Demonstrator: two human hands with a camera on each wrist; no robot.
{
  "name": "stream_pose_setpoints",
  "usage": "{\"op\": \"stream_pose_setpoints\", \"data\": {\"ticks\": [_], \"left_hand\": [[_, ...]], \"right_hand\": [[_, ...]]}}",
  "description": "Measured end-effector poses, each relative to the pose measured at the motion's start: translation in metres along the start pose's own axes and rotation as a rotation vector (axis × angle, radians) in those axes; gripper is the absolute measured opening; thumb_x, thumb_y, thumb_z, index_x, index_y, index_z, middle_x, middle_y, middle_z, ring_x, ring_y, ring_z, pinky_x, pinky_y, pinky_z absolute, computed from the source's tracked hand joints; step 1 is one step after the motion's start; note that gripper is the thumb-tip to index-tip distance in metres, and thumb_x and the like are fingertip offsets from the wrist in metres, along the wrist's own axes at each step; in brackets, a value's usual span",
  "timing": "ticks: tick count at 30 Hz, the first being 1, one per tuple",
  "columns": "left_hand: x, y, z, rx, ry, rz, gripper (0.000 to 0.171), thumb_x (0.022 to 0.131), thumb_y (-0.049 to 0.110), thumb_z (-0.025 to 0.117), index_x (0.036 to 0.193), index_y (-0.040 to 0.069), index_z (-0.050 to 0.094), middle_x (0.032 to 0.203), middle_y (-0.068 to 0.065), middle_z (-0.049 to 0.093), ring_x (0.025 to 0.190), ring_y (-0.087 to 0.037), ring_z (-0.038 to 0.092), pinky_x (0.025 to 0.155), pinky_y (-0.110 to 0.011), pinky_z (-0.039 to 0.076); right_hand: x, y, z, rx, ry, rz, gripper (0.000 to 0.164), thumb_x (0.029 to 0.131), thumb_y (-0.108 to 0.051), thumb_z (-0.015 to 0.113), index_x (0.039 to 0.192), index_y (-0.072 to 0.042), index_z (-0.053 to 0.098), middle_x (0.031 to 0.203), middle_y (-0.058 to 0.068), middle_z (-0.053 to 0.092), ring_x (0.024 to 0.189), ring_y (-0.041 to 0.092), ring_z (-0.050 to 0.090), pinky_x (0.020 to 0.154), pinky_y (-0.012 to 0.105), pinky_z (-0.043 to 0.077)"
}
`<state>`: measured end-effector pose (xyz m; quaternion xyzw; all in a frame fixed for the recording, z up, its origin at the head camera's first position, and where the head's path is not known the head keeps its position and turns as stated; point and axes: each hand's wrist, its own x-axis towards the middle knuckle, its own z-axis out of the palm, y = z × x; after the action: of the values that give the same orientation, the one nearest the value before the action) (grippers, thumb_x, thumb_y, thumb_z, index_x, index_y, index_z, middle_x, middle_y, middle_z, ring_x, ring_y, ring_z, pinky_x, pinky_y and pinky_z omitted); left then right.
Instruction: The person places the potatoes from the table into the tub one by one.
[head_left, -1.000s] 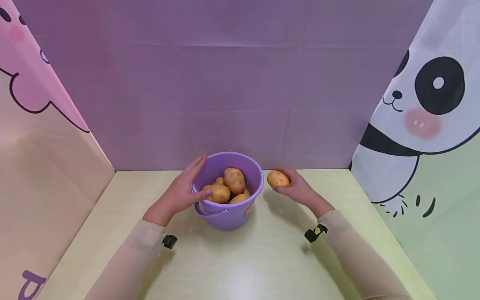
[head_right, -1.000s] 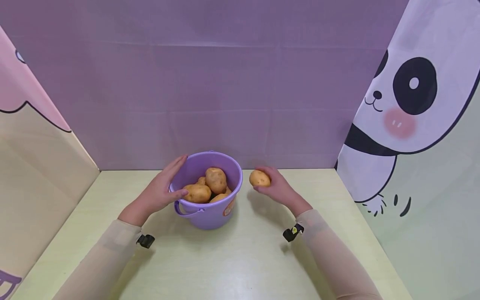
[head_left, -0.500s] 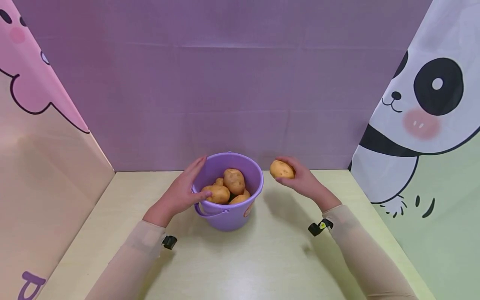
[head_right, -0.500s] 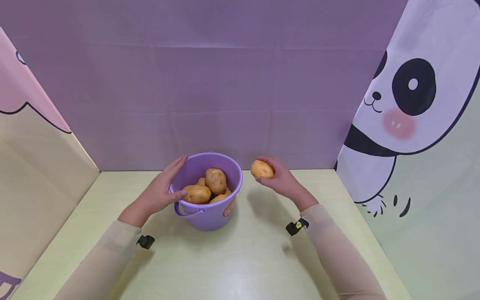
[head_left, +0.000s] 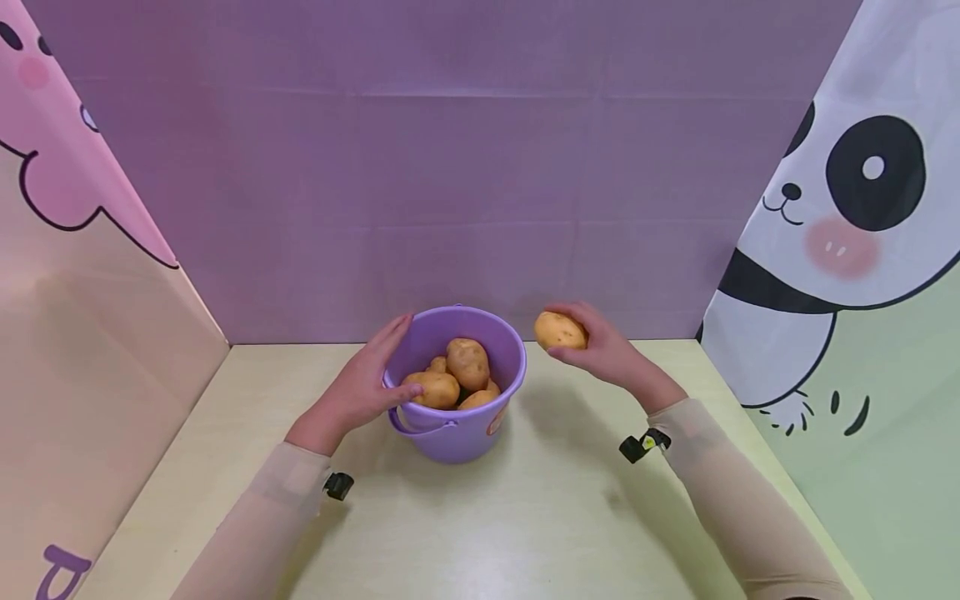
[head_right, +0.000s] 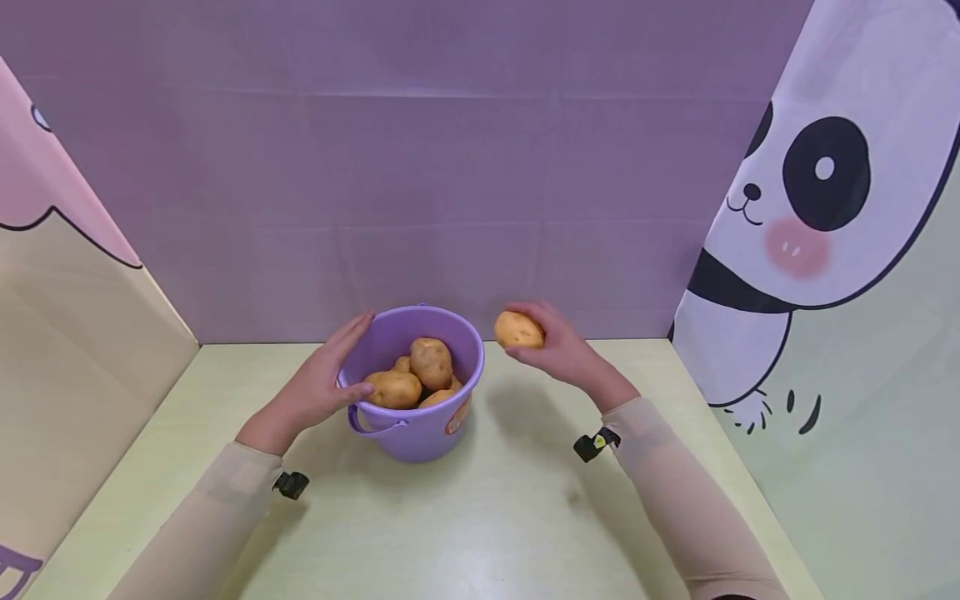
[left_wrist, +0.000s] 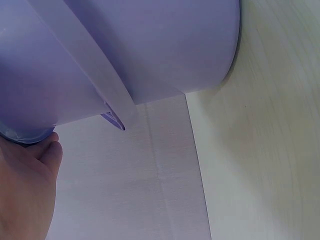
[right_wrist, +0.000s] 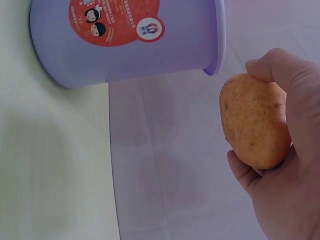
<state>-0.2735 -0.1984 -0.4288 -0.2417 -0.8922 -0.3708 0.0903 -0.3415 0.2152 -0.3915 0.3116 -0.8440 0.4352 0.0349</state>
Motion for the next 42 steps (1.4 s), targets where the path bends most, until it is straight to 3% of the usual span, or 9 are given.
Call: {"op": "stream_pose_setpoints", "data": {"ticks": [10,24,42], "left_hand": [[0.0,-0.001,0.0,0.003,0.005,0.008,0.109,0.094,0.044,0.083,0.177,0.007,0.023,0.183,-0.019,0.021,0.165,-0.046,0.025,0.128,-0.07,0.029],[-0.001,-0.001,-0.001,-0.005,0.003,0.005,0.11,0.093,0.045,0.083,0.177,0.007,0.023,0.183,-0.017,0.02,0.166,-0.046,0.024,0.127,-0.071,0.03],[0.0,0.0,-0.001,-0.01,-0.001,0.016,0.112,0.092,0.048,0.082,0.177,0.009,0.022,0.183,-0.017,0.02,0.166,-0.046,0.023,0.128,-0.071,0.027]], "right_hand": [[0.011,-0.022,0.004,0.023,-0.07,-0.026,0.067,0.098,-0.015,0.086,0.159,-0.01,0.058,0.143,0.011,0.057,0.117,0.03,0.059,0.097,0.045,0.056],[0.028,-0.048,0.021,0.005,-0.168,-0.151,0.065,0.096,-0.017,0.087,0.156,-0.012,0.062,0.147,0.009,0.059,0.123,0.027,0.061,0.101,0.044,0.056],[0.045,-0.066,0.05,0.046,-0.28,-0.258,0.063,0.095,-0.017,0.088,0.153,-0.014,0.063,0.146,0.007,0.062,0.127,0.024,0.061,0.105,0.044,0.056]]}}
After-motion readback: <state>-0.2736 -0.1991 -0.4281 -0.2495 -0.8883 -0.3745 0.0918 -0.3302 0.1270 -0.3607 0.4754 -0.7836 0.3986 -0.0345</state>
